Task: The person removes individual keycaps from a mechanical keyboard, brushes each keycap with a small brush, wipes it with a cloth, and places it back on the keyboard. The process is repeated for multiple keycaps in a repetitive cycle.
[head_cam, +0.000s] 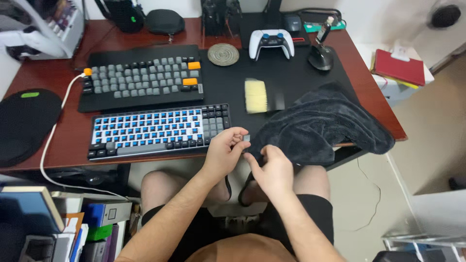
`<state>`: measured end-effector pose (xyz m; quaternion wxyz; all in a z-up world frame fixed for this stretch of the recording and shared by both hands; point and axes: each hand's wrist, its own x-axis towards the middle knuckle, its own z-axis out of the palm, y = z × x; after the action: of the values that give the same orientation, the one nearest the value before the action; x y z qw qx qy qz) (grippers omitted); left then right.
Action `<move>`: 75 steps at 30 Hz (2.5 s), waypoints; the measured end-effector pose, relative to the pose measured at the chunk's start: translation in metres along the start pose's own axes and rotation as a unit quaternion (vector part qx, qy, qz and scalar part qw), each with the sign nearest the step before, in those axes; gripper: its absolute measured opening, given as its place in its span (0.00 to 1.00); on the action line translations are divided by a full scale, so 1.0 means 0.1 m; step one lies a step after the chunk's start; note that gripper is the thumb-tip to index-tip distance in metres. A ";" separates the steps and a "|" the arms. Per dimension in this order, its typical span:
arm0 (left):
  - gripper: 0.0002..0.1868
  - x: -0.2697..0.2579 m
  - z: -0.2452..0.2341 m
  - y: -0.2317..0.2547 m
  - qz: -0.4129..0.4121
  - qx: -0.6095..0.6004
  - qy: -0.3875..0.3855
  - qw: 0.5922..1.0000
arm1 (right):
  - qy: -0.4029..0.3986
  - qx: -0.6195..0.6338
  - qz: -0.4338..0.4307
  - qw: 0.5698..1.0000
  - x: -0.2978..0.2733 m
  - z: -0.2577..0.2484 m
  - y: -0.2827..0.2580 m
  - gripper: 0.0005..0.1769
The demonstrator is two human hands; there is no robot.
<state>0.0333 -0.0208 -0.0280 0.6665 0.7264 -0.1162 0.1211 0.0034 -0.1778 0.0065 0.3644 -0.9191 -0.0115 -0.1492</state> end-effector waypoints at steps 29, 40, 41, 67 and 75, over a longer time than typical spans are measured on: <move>0.12 0.12 0.29 0.33 0.059 0.170 -0.017 0.983 | 0.026 0.155 -0.187 0.970 0.30 -0.08 0.18 0.03; 0.12 0.20 0.30 0.32 0.035 0.162 -0.021 0.986 | 0.021 0.145 -0.192 0.971 0.40 -0.08 0.15 0.04; 0.12 0.19 0.31 0.31 0.052 0.160 -0.019 0.986 | 0.022 0.152 -0.207 0.966 0.38 -0.07 0.16 0.04; 0.14 0.27 0.40 0.03 -0.102 -0.169 -0.025 0.980 | 0.033 0.320 -0.073 0.944 0.48 0.24 0.39 0.04; 0.12 0.27 0.37 -0.07 -0.123 -0.118 -0.031 0.985 | -0.051 0.347 -0.007 0.936 0.50 0.23 0.46 0.06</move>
<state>0.0621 -0.0569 -0.0287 0.7535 0.6547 -0.0601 0.0004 0.0634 -0.2002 -0.0260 0.6588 -0.7416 -0.0871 -0.0915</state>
